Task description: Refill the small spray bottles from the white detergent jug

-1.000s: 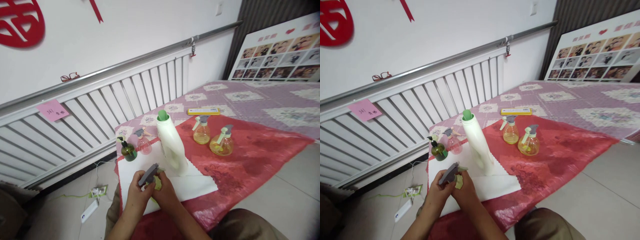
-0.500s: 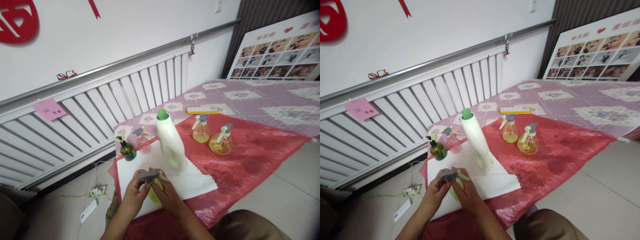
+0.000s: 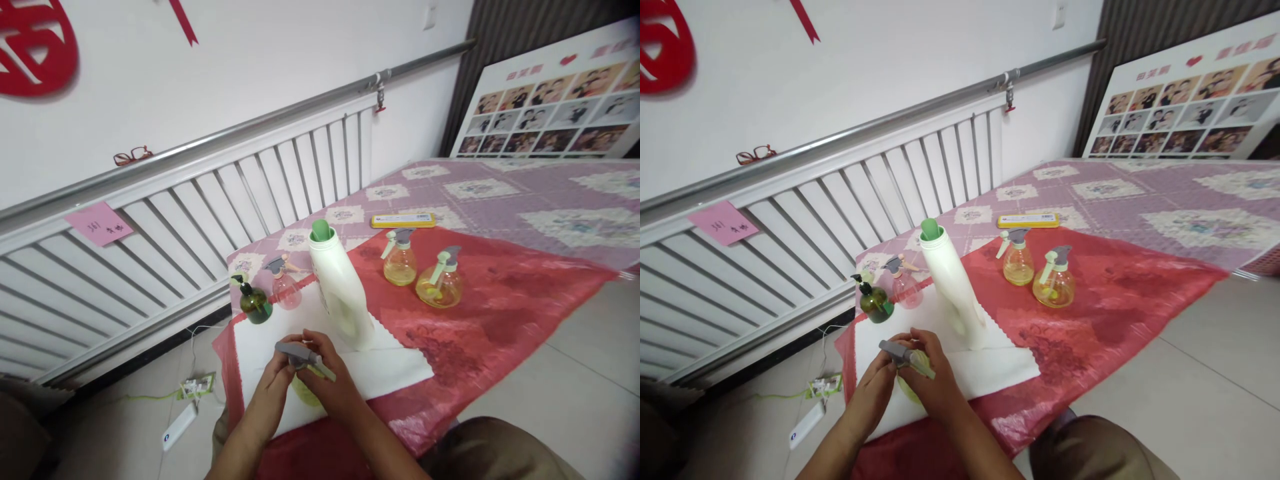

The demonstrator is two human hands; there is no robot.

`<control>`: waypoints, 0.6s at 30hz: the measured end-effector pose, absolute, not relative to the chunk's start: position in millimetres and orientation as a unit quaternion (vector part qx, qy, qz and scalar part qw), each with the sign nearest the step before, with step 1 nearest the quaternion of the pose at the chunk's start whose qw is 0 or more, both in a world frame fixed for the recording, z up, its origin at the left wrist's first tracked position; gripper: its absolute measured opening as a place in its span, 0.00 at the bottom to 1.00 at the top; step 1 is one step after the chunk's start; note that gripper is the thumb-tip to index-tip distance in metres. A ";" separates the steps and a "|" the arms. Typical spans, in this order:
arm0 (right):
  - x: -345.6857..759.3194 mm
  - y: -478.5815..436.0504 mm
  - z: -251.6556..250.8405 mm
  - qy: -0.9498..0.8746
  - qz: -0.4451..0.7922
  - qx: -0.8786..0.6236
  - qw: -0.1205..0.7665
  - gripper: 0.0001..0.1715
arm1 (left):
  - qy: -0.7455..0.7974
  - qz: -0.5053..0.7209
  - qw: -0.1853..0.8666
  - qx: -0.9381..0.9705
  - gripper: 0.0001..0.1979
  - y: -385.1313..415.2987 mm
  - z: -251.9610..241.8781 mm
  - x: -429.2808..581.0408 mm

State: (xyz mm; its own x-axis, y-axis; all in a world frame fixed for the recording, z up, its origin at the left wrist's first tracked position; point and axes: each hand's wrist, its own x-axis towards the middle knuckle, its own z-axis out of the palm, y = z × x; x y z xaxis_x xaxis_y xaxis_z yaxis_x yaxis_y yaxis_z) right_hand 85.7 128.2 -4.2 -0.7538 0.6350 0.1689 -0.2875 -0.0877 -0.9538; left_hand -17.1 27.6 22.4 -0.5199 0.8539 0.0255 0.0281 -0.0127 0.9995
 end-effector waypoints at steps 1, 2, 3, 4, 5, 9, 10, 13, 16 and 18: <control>85.2 128.0 -4.4 -0.588 0.730 -0.142 0.318 0.31 | 0.606 0.625 0.343 0.353 0.16 28.7 22.6 -16.5; 85.0 127.7 -4.3 -0.584 0.735 -0.137 0.316 0.31 | 0.595 0.634 0.351 0.347 0.16 29.6 23.1 -15.7; 84.9 127.4 -4.0 -0.581 0.740 -0.134 0.313 0.32 | 0.583 0.643 0.361 0.341 0.16 30.3 23.6 -14.8; 84.9 127.0 -3.4 -0.577 0.744 -0.131 0.310 0.32 | 0.571 0.652 0.371 0.333 0.16 30.9 24.1 -13.8; 85.1 126.7 -2.7 -0.575 0.747 -0.130 0.309 0.33 | 0.559 0.662 0.381 0.323 0.15 31.3 24.5 -12.7; 86.4 126.5 -0.7 -0.595 0.729 -0.120 0.316 0.30 | 0.529 0.695 0.399 0.279 0.16 32.6 26.2 -8.9; 86.8 127.0 -0.9 -0.604 0.721 -0.116 0.319 0.29 | 0.525 0.700 0.400 0.273 0.17 32.8 26.6 -8.4; 87.2 129.7 -2.6 -0.635 0.689 -0.090 0.339 0.28 | 0.515 0.705 0.404 0.273 0.17 33.3 27.5 -8.6; 86.6 133.0 -3.6 -0.667 0.651 -0.054 0.359 0.27 | 0.522 0.699 0.405 0.273 0.16 34.0 27.3 -9.8; 86.1 134.6 -3.0 -0.678 0.642 -0.042 0.357 0.24 | 0.534 0.695 0.396 0.274 0.16 34.4 27.1 -9.7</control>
State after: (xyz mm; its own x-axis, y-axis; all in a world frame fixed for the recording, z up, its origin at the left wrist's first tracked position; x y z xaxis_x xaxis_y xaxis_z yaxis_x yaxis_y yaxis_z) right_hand 86.1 134.6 -3.0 -0.7417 0.5152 0.4295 -0.4008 0.1729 -0.8997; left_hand -9.7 34.4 27.1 -0.5354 0.8435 -0.0424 -0.2582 -0.1156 0.9592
